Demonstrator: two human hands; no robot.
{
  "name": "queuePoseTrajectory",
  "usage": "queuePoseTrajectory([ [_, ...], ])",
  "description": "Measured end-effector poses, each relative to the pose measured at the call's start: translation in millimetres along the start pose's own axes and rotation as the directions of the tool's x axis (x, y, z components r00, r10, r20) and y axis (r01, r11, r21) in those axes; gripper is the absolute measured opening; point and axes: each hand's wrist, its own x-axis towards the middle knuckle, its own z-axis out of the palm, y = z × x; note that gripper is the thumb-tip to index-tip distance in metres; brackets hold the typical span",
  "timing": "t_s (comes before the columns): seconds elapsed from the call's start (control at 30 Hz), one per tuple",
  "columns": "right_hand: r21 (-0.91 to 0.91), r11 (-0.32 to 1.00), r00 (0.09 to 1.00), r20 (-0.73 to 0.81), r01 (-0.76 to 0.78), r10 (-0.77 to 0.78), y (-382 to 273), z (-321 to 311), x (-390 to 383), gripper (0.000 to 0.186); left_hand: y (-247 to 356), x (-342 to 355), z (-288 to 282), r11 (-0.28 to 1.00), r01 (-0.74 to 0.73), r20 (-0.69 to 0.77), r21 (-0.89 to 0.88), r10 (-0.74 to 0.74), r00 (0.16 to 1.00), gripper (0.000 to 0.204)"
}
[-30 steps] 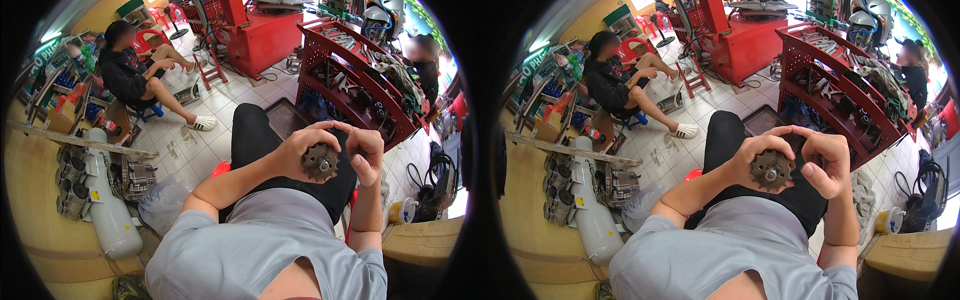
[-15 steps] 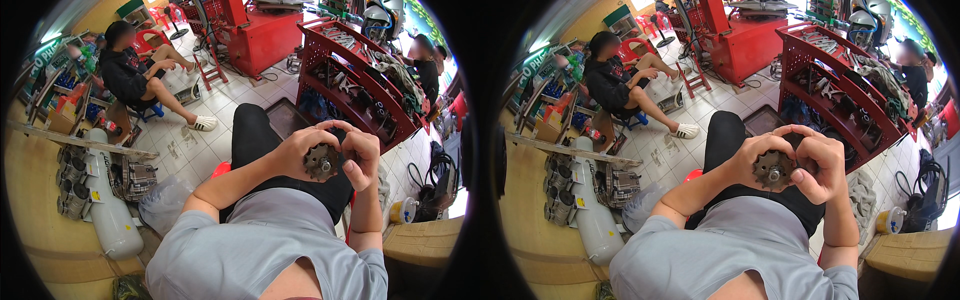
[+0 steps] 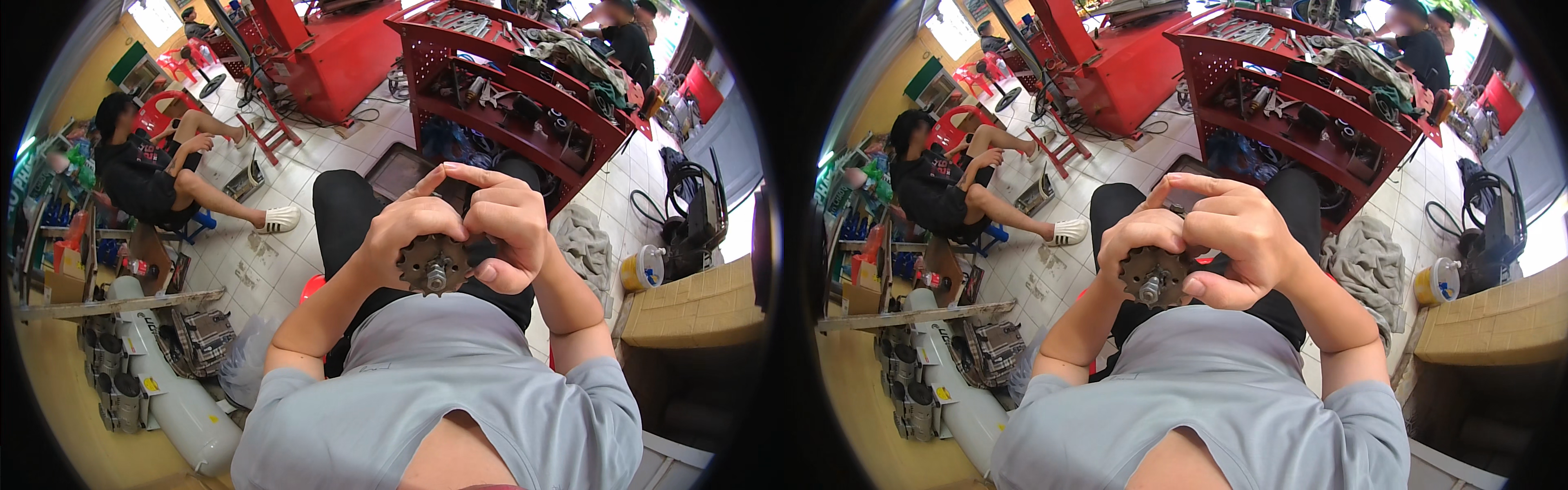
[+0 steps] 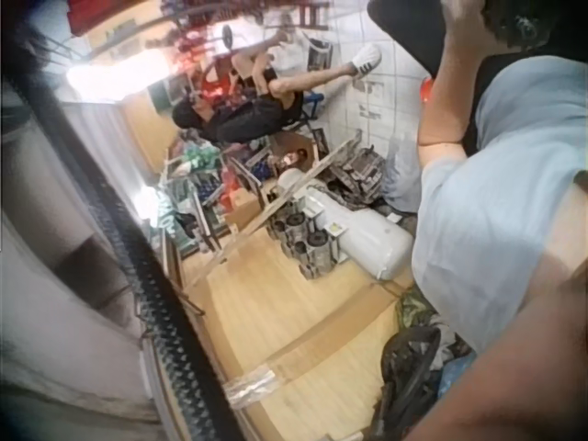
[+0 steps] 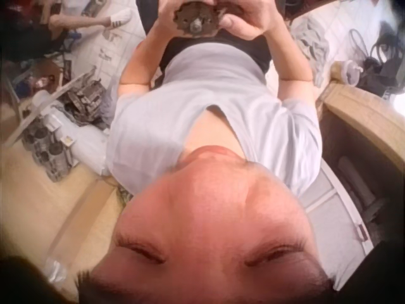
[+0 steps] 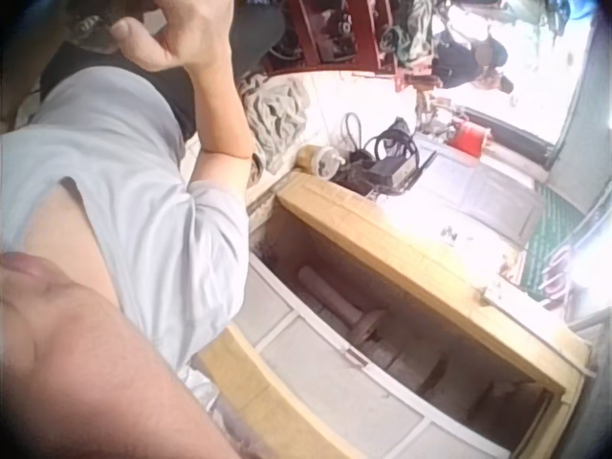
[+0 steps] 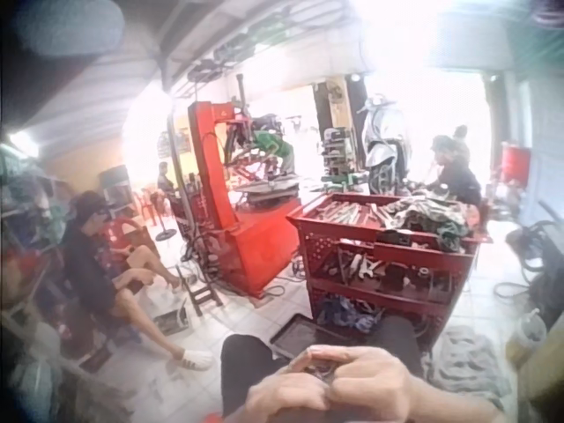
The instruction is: The person sits on a stool in a workshop and manipulates a small mechanical assembly, likely a carburetor, using a screwdriver. They loosen and remove a screw, then disassemble the unit to separate a gear-like component from the main body.
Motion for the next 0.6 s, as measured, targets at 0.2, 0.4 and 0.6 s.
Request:
queuePoseTrajectory([
  [0.2,-0.035,0.996,0.997,-0.01,0.081,-0.082,-1.8,-0.5,0.6,0.032,5.5,4.2,-1.7,1.0,-0.027,0.053,-0.007,0.027,0.998,0.03],
  [0.4,-0.037,0.993,0.994,-0.027,0.108,-0.109,-7.2,-2.8,3.3,0.032,8.0,6.8,-3.1,0.998,-0.05,0.102,0.033,0.046,0.994,0.024],
  [0.6,-0.05,0.992,0.993,-0.014,0.118,-0.118,-8.4,-4.1,3.0,0.03,9.4,9.0,-8.0,0.995,-0.061,0.161,0.082,0.047,0.986,0.027],
])
